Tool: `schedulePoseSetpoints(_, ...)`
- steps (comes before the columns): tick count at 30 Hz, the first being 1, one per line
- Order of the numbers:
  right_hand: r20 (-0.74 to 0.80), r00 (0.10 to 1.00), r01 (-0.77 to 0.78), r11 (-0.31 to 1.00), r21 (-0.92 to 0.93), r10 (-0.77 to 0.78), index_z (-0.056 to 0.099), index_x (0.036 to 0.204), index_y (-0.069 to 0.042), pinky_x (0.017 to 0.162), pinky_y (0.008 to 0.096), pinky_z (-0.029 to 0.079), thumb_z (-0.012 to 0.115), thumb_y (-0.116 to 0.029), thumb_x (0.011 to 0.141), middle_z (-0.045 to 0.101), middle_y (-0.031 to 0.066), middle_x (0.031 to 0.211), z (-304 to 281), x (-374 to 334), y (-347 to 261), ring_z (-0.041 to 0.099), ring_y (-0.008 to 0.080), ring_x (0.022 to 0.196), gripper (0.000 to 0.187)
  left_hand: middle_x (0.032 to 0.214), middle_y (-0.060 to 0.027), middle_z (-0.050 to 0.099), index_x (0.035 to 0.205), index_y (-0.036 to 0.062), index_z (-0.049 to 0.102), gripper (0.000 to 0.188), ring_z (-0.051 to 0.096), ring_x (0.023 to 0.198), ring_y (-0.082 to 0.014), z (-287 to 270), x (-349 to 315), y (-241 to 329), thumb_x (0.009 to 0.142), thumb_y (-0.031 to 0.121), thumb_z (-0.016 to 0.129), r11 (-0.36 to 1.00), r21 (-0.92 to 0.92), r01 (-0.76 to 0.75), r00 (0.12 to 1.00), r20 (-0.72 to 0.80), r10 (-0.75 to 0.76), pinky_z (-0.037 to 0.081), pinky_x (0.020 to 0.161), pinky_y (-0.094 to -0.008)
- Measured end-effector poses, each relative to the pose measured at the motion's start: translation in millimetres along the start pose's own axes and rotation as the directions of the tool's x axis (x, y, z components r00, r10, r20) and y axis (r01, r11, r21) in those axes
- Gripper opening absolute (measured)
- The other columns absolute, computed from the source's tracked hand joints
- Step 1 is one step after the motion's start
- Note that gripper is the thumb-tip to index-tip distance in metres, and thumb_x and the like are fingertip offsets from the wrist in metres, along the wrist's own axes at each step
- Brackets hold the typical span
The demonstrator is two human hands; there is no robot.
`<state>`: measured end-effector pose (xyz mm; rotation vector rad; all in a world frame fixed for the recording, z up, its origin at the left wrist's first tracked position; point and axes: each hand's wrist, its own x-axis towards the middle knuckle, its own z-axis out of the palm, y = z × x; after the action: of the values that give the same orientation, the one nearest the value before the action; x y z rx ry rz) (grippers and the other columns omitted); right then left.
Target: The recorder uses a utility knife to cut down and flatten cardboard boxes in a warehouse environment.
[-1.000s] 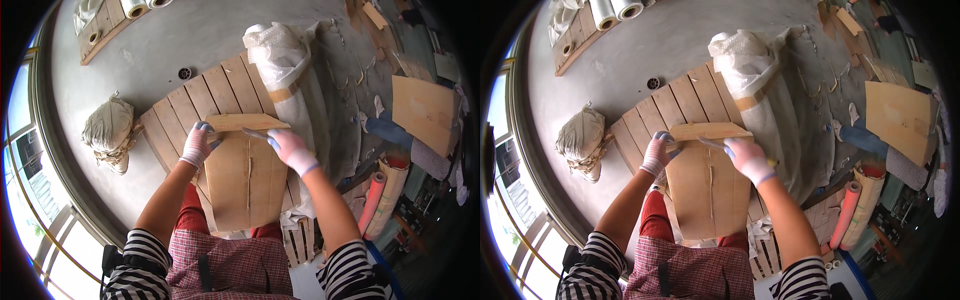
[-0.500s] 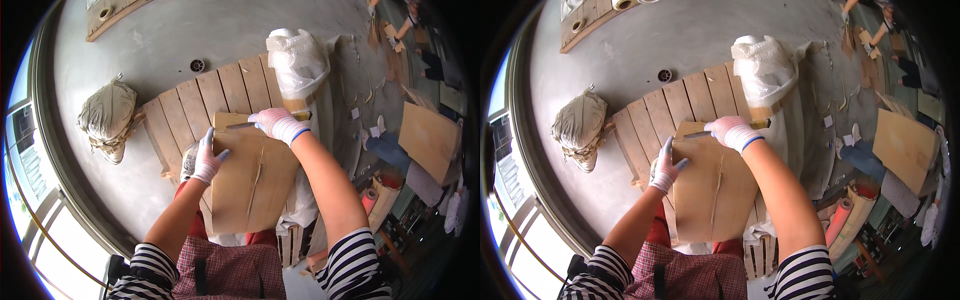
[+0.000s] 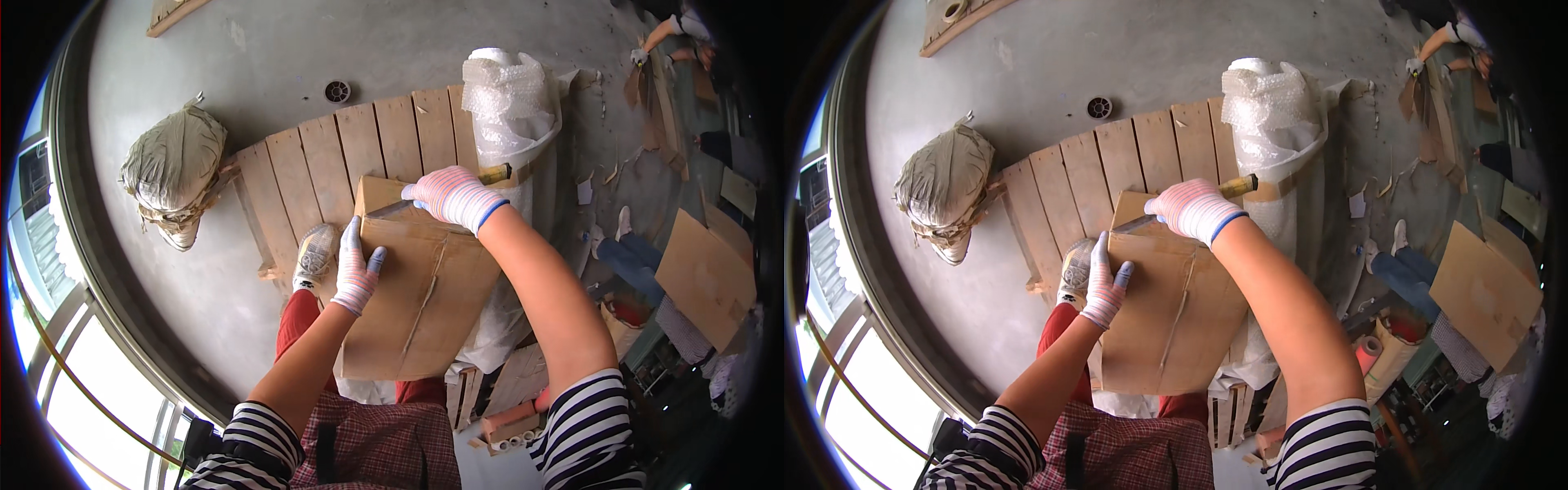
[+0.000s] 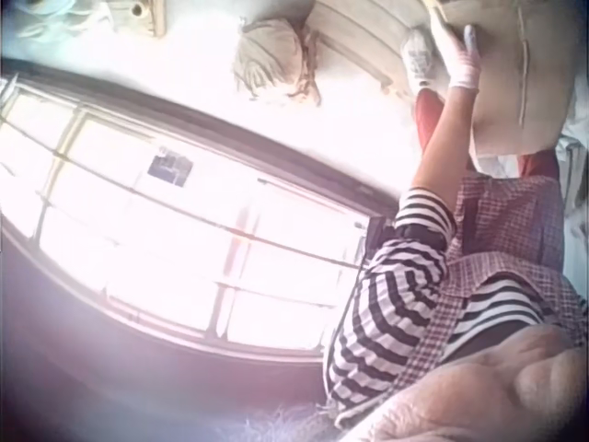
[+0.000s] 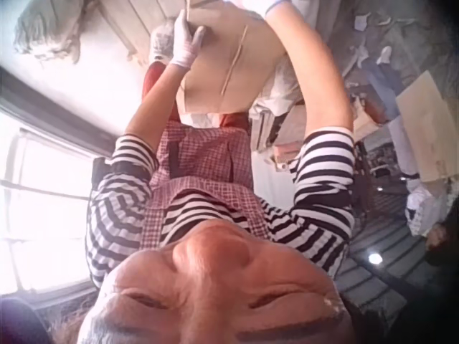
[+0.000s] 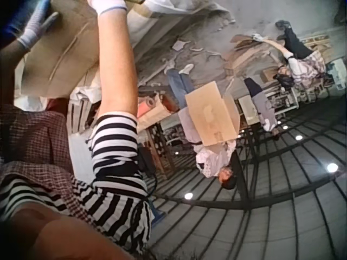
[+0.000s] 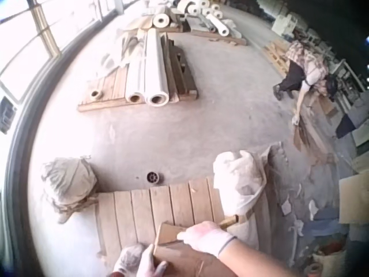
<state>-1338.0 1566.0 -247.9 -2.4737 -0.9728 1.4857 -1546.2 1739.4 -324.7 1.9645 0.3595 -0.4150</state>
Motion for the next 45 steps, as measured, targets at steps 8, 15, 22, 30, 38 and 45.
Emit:
schedulePoseSetpoints(8,0.121,0.993,-0.002,0.994,-0.105,0.015,0.062,0.107,-0.013,0.077,0.0436,0.053,0.051,-0.016,0.091,0.068,0.0125,0.095,-6.5,2.9,-7.8,0.066,0.0328,0.092,0.019,0.139,-0.0234,0.041,0.146,0.0004,0.029,0.076,0.042,0.127,-0.0395,-0.2,-1.2,2.5,0.082,0.011,0.07,0.995,0.078,-0.065,0.994,-0.078,0.071,0.032,0.111,-0.0409)
schedulePoseSetpoints(15,0.22,0.974,-0.004,0.978,-0.206,0.05,0.065,0.106,-0.015,0.078,0.0442,0.053,0.052,-0.014,0.089,0.069,0.0132,0.096,-12.4,-18.0,21.9,0.067,0.0341,0.093,0.021,0.142,-0.0213,0.039,0.147,-0.0011,0.025,0.073,0.04,0.13,-0.0357,0.7,-1.8,3.2,0.086,0.007,0.064,0.991,0.125,-0.049,0.996,-0.065,0.057,0.03,0.111,-0.0384)
schedulePoseSetpoints(22,0.207,0.978,0.003,0.992,-0.129,0.024,0.063,0.111,-0.014,0.077,0.044,0.054,0.053,-0.012,0.088,0.069,0.0133,0.096,1.1,-16.5,27.6,0.066,0.0337,0.094,0.025,0.139,-0.0243,0.042,0.146,-0.0016,0.027,0.075,0.043,0.125,-0.0403,2.7,-1.0,-0.2,0.085,0.015,0.068,0.985,0.162,-0.059,0.994,-0.082,0.073,0.034,0.108,-0.0414)
schedulePoseSetpoints(30,0.108,0.994,0.048,0.988,-0.145,-0.032,0.064,0.104,-0.011,0.073,0.0458,0.054,0.051,-0.013,0.089,0.069,0.0138,0.093,2.1,-1.9,2.5,0.067,0.0351,0.089,0.02,0.141,-0.0241,0.04,0.146,-0.0027,0.024,0.076,0.041,0.128,-0.0402,3.3,-0.6,-2.5,0.085,0.014,0.067,0.982,0.181,-0.061,0.996,-0.056,0.072,0.032,0.109,-0.0419)
schedulePoseSetpoints(38,0.196,0.979,0.099,0.971,-0.218,-0.056,0.066,0.109,-0.014,0.078,0.0425,0.055,0.05,-0.013,0.088,0.071,0.0124,0.099,9.6,15.9,-6.0,0.068,0.032,0.095,0.026,0.139,-0.0244,0.041,0.146,-0.0019,0.025,0.076,0.042,0.126,-0.0408,11.1,-2.8,-10.7,0.085,0.015,0.067,0.99,0.144,0.007,0.998,-0.067,0.002,0.033,0.109,-0.0421)
schedulePoseSetpoints(45,0.31,0.948,0.067,0.902,-0.427,0.077,0.067,0.109,-0.016,0.076,0.042,0.055,0.056,-0.011,0.085,0.07,0.0103,0.093,-19.3,-16.0,42.0,0.069,0.0301,0.091,0.026,0.138,-0.0241,0.042,0.146,-0.0022,0.026,0.075,0.043,0.127,-0.0409,5.6,-1.8,-9.7,0.087,0.017,0.067,0.967,0.239,-0.091,0.989,-0.093,0.116,0.034,0.109,-0.0413)
